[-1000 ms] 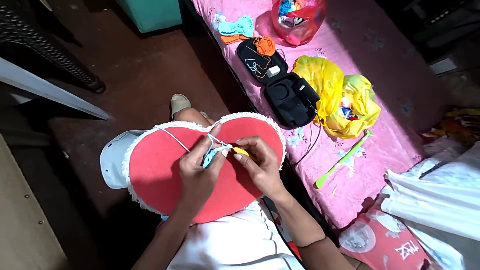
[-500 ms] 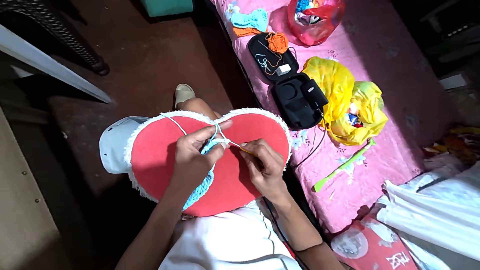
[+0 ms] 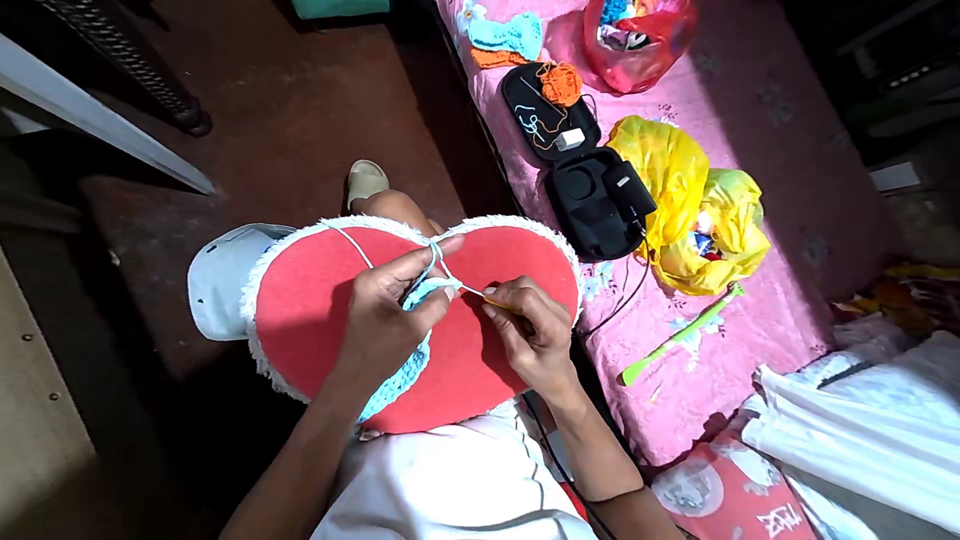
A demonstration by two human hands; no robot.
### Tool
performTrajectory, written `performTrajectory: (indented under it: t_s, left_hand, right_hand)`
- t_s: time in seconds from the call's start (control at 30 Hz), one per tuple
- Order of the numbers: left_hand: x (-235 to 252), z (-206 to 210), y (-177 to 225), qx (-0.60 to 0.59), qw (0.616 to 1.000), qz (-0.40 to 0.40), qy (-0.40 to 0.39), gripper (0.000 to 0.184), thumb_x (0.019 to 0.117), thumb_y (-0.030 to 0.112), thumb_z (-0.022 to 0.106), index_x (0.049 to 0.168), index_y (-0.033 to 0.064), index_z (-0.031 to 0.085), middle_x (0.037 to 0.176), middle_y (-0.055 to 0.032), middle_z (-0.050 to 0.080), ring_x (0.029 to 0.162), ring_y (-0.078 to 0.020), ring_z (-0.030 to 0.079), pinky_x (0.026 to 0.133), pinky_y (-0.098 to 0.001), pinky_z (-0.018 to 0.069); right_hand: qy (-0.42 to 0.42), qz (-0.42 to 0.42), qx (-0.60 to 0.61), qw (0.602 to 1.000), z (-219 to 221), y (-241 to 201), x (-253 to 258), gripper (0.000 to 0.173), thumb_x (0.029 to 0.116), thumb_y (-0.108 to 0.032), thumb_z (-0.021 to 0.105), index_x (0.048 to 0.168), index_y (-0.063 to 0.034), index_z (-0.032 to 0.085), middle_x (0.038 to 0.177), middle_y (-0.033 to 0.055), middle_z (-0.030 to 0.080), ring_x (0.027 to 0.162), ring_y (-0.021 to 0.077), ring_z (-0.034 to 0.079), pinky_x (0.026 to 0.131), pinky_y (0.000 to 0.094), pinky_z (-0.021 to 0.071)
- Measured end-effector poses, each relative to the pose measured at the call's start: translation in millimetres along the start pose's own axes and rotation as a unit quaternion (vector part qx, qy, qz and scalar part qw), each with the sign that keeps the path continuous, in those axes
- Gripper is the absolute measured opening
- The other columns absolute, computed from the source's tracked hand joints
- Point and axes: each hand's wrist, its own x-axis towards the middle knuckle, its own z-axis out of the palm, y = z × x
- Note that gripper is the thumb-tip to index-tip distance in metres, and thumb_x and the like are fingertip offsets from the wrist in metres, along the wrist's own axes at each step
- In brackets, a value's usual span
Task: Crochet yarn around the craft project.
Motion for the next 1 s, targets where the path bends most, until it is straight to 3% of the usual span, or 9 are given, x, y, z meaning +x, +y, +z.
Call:
performTrajectory:
  t_s: [0.17, 0.3, 0.47, 0.6, 0.7, 0.77, 0.83, 0.93, 1.0]
  left_hand:
    - [1.2, -0.9, 0.8, -0.034, 0.998, -0.045, -0.006, 0.047, 0.0824, -0.007, 0.065, 0.127, 0.0054, 0.07, 0.084, 0.0039, 0.072, 0.069, -0.0035, 0.067, 0.066, -0.0182, 0.0579]
    - [1.6, 2.4, -3.2, -0.06, 0.997, -0.043, -0.01, 0.048, 0.0821, -0.007, 0.066, 0.129, 0.0043, 0.069, 0.08, 0.0033, 0.07, 0.068, -0.0048, 0.066, 0.065, -0.0184, 0.0572]
    - [-3.9, 17.8, -6.6, -0.053, 0.998, -0.018, -0.003, 0.049, 0.0822, -0.003, 0.067, 0.13, 0.0025, 0.067, 0.088, 0.0031, 0.074, 0.073, -0.0039, 0.068, 0.068, -0.0187, 0.0583]
    - [-6.0, 17.2, -9.3, -0.023, 0.999, -0.025, -0.002, 0.048, 0.083, 0.0, 0.069, 0.131, 0.0034, 0.067, 0.091, 0.0024, 0.075, 0.076, -0.0039, 0.069, 0.07, -0.0185, 0.0581]
    - [-4.5, 7.9, -9.4, -0.032, 0.999, -0.033, -0.018, 0.045, 0.0846, -0.001, 0.069, 0.13, 0.0042, 0.068, 0.097, 0.0009, 0.076, 0.081, -0.0051, 0.071, 0.075, -0.0198, 0.0595]
    - [-1.8, -5.1, -9.9, -0.062, 0.996, -0.043, -0.041, 0.031, 0.0885, 0.001, 0.067, 0.119, 0.0047, 0.074, 0.101, -0.0001, 0.077, 0.084, -0.0051, 0.071, 0.076, -0.02, 0.0592]
    - [2.3, -25.9, -13.3, -0.09, 0.992, -0.044, -0.081, 0.015, 0.0967, 0.02, 0.066, 0.098, 0.0108, 0.077, 0.098, -0.0001, 0.076, 0.081, -0.0062, 0.07, 0.072, -0.0211, 0.0583]
    - [6.1, -60.3, -13.3, -0.054, 0.987, -0.048, -0.142, 0.024, 0.0967, 0.028, 0.064, 0.079, 0.0165, 0.075, 0.091, 0.0011, 0.076, 0.075, -0.0067, 0.07, 0.069, -0.0214, 0.059]
    - [5.5, -76.8, -12.1, -0.029, 0.981, -0.051, -0.186, 0.023, 0.0944, 0.028, 0.066, 0.076, 0.0176, 0.076, 0.085, 0.002, 0.075, 0.071, -0.0058, 0.069, 0.066, -0.0196, 0.0581]
  right_hand:
    - [-0.001, 0.031, 0.061, 0.998, -1.1, -0.4, -0.8, 0.01, 0.0958, -0.002, 0.064, 0.098, 0.0059, 0.069, 0.092, 0.0106, 0.07, 0.086, 0.0052, 0.067, 0.076, 0.017, 0.0562]
    - [-0.022, 0.177, 0.183, 0.967, -6.5, -14.6, 5.9, 0.012, 0.092, 0.003, 0.064, 0.103, 0.0038, 0.067, 0.093, 0.0031, 0.069, 0.084, 0.0022, 0.066, 0.076, 0.018, 0.0569]
    - [-0.057, 0.288, 0.338, 0.894, -8.8, -23.2, 18.4, 0.034, 0.0948, 0.004, 0.057, 0.129, 0.001, 0.062, 0.087, -0.0027, 0.063, 0.063, -0.0032, 0.049, 0.056, 0.0131, 0.0407]
    - [-0.043, 0.258, 0.262, 0.929, -4.1, -27.4, 17.5, 0.026, 0.0955, 0.006, 0.057, 0.118, 0.0045, 0.07, 0.104, 0.0056, 0.073, 0.084, 0.001, 0.065, 0.075, 0.0169, 0.0546]
    - [-0.024, 0.24, 0.23, 0.943, 0.2, -27.9, 14.5, 0.024, 0.0938, 0.007, 0.058, 0.114, 0.0059, 0.072, 0.102, 0.0078, 0.071, 0.092, 0.0064, 0.067, 0.084, 0.0216, 0.0575]
    - [-0.018, 0.24, 0.232, 0.942, 0.9, -26.9, 13.7, 0.024, 0.0932, 0.006, 0.059, 0.114, 0.0053, 0.073, 0.101, 0.0072, 0.071, 0.091, 0.0063, 0.067, 0.083, 0.0216, 0.0575]
    - [-0.013, 0.244, 0.24, 0.94, 0.8, -26.6, 13.4, 0.024, 0.093, 0.006, 0.06, 0.114, 0.0053, 0.073, 0.1, 0.0068, 0.071, 0.09, 0.0056, 0.067, 0.082, 0.0207, 0.0574]
    - [-0.006, 0.244, 0.249, 0.937, 2.0, -26.0, 12.9, 0.025, 0.0928, 0.006, 0.06, 0.114, 0.0056, 0.073, 0.099, 0.0069, 0.071, 0.089, 0.0059, 0.067, 0.081, 0.0207, 0.0571]
    - [-0.007, 0.247, 0.245, 0.937, 2.9, -26.6, 13.1, 0.024, 0.0931, 0.006, 0.06, 0.114, 0.0054, 0.073, 0.098, 0.0065, 0.071, 0.088, 0.0056, 0.066, 0.081, 0.0205, 0.0573]
